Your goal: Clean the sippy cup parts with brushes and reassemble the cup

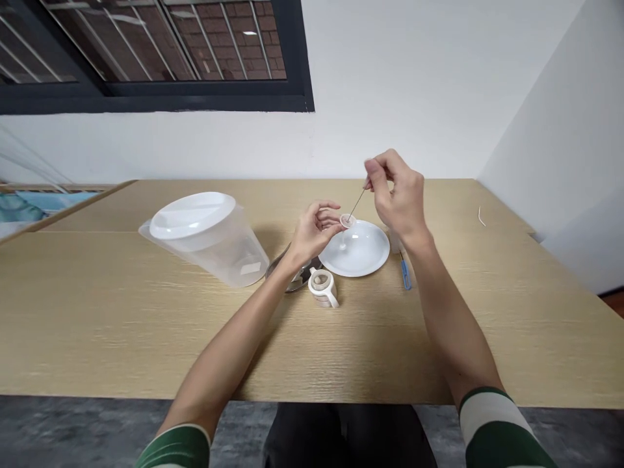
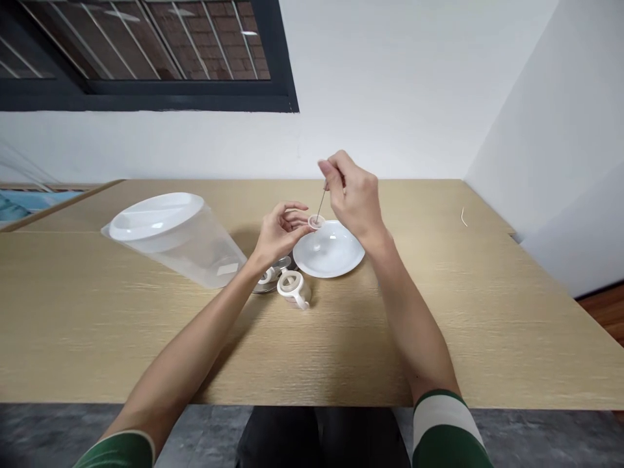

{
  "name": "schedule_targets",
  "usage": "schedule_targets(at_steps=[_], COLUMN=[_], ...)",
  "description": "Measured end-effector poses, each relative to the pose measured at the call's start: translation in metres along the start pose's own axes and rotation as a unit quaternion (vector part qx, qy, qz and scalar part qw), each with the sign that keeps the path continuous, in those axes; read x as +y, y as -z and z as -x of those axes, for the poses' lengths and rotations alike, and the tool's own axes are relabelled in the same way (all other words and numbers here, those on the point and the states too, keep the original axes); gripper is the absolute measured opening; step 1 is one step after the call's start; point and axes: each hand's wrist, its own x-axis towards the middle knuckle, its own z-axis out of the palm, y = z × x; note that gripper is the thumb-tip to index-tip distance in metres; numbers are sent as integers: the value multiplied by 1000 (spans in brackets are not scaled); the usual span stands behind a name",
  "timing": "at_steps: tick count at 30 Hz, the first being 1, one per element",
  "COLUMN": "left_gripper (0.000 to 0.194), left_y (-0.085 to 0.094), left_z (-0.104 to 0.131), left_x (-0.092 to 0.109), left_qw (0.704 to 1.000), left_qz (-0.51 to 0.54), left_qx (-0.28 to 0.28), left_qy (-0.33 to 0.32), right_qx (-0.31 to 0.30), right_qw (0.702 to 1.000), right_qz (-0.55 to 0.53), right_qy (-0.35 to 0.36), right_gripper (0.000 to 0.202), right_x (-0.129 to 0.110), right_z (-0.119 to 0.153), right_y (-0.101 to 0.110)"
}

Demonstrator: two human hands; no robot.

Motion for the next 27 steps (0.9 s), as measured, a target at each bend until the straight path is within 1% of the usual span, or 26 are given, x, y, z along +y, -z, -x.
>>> schedule_targets(at_steps=[2, 5, 8, 11, 14, 17, 20, 22, 27], left_gripper=[50, 53, 55, 56, 57, 56, 52, 47, 40], left_y=[-2, -5, -6, -5, -3, 0, 2, 2, -3], left_z=[0, 0, 0, -3, -6, -7, -4, -1, 5], left_x=[-2, -6, -8, -8, -7, -9, -12, -12, -8], left_qw=[1000, 999, 999, 997, 996, 997, 999, 999, 999], left_qz=[9, 27, 40, 50, 54, 39, 19, 9, -5], left_qx=[4, 22, 35, 50, 60, 48, 31, 24, 5], left_qy=[2, -1, -9, -17, -39, -45, -33, -35, -44], right_qx=[-30, -59, -86, -130, -161, -138, -100, -80, -11], right_qw=[1000, 998, 996, 990, 985, 989, 994, 996, 1000], right_qz=[3, 18, 25, 33, 48, 56, 40, 21, 7], right_qy=[-3, -10, -24, -44, -32, -15, -32, -39, -13], right_gripper=[43, 42, 39, 34, 32, 32, 39, 44, 47], right_x=[1, 8, 18, 22, 22, 20, 17, 14, 0], right_z=[2, 5, 8, 11, 13, 14, 12, 11, 5], right_y=[-7, -17, -24, -31, -36, -37, -32, -27, -16])
